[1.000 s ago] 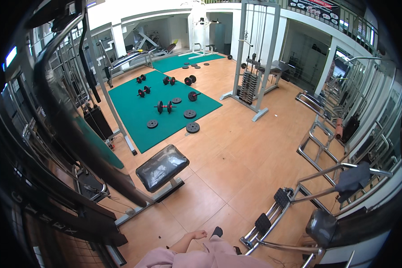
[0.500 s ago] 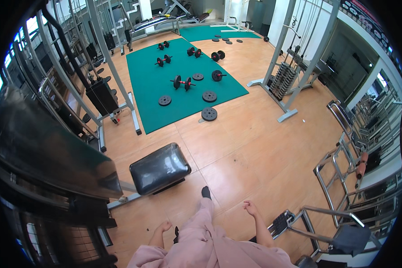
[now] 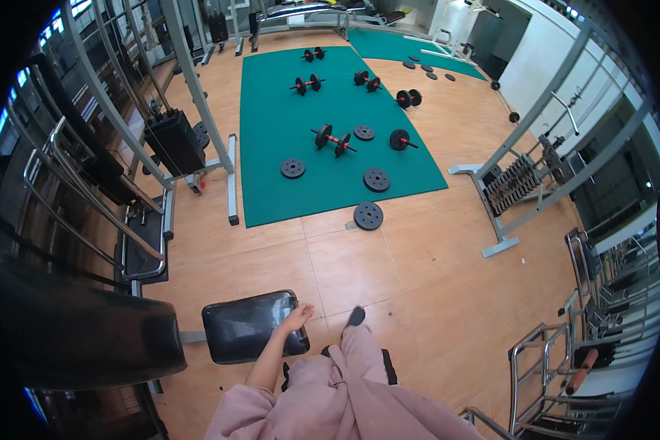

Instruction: The person walks to a weight bench, sprays and wipes a weight plate with a cloth, then assembles a dumbbell by sliding the plate onto a bar and securing it with red collars. The person repeats the process for the second side of the dumbbell.

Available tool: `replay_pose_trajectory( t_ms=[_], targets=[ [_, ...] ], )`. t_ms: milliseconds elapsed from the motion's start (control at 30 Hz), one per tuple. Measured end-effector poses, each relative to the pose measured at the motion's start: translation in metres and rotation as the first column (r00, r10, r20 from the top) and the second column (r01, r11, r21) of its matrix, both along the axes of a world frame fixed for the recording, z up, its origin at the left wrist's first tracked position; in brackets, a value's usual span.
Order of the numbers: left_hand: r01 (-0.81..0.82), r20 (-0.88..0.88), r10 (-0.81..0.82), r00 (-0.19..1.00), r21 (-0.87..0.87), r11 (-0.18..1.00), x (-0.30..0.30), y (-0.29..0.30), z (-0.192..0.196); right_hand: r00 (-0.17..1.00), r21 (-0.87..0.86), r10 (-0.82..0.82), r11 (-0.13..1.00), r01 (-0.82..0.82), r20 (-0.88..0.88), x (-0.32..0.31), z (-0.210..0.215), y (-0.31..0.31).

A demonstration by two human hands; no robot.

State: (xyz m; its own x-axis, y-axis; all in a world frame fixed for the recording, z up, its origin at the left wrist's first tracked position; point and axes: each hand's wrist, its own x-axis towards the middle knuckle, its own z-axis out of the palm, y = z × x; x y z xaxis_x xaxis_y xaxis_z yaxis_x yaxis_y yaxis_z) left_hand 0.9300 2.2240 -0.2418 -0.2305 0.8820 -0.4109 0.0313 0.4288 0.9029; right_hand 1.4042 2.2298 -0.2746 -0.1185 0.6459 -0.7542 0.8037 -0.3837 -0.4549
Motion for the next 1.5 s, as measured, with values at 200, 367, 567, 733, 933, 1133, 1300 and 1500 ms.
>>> replay_pose_trajectory(
  t_ms=[200, 367, 567, 733, 933, 1133, 1300, 1500],
  targets=[
    [-0.152, -0.108, 0.136, 0.985, -0.165, 0.974, -0.078, 0.088, -0.037, 0.991, 0.029, 0.133, 0.991, -0.132, -0.03, -0.076, -0.015, 0.179],
    [0.217, 0.009, -0.282, 0.959, -0.664, 0.715, -0.128, 0.062, -0.055, 0.995, -0.046, 0.071, 0.996, -0.075, -0.068, -0.159, -0.027, 0.344],
    [-0.515, 0.081, 0.654, 0.752, -0.547, 0.66, -0.161, 0.083, -0.067, 0.864, 0.006, 0.503, 0.864, -0.503, 0.02, -0.346, -0.024, 0.555],
    [-0.608, 0.495, 0.781, 0.382, -0.502, 0.615, -0.199, 0.117, -0.106, 0.718, 0.141, 0.693, 0.706, -0.694, 0.066, -0.537, -0.03, 0.665],
    [-0.221, 0.301, 0.587, 0.752, -0.723, 0.655, -0.37, 0.217, -0.143, 0.7, 0.238, 0.709, 0.697, -0.676, -0.087, -0.729, 0.001, 0.709],
    [-0.402, -0.259, 0.321, 0.911, -0.381, 0.833, -0.616, 0.37, -0.104, 0.836, 0.179, 0.537, 0.839, -0.515, -0.115, -0.821, 0.02, 0.746],
    [-0.45, -0.152, 0.425, 0.893, -0.236, 0.861, -0.803, 0.537, -0.021, 0.866, 0.002, 0.491, 0.87, -0.493, 0.097, -0.846, -0.007, 0.8],
    [-0.245, -0.118, 0.228, 0.967, -0.157, 0.957, -0.937, 0.641, -0.057, 0.869, -0.061, 0.485, 0.874, -0.482, 0.091, -0.95, -0.06, 0.884]
  ],
)
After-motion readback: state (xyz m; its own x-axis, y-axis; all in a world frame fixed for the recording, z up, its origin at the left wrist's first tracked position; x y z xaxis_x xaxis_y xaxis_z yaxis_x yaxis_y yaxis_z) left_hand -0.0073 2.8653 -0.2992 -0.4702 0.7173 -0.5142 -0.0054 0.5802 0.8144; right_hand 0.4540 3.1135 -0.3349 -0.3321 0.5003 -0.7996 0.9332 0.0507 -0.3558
